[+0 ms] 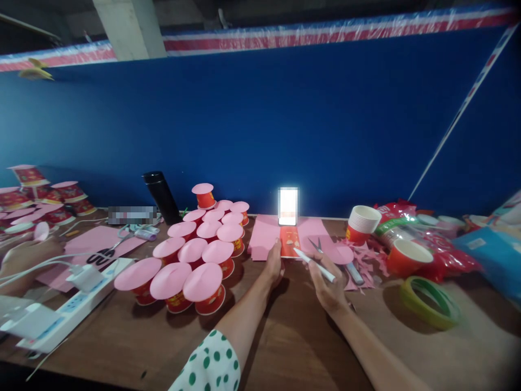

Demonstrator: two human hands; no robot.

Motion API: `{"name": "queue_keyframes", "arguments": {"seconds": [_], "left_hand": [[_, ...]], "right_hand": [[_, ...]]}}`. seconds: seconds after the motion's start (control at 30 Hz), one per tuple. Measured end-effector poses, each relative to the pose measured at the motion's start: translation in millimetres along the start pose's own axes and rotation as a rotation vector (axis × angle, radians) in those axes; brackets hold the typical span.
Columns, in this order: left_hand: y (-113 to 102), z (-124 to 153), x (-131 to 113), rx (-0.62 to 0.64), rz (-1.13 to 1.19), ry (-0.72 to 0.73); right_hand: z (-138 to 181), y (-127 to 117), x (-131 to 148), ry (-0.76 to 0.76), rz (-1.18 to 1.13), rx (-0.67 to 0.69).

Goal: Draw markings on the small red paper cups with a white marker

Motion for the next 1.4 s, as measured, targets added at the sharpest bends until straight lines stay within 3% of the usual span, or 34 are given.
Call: {"name": "queue_keyframes", "arguments": {"seconds": [1.4], "left_hand": [[2.1,0.2,-0.9,0.029,0.016,0.044]], "right_hand": [[0.0,0.4,4.2,-0.032,0.044,-0.005]]}}
Point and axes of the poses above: each hand's wrist, its own z-axis away from the middle knuckle, its own y-axis out of the palm, x = y × z, the point moved 5 cm from there along -z, towards the middle knuckle, and after that the axes turned 5 degrees about y, right-handed, at the moved point
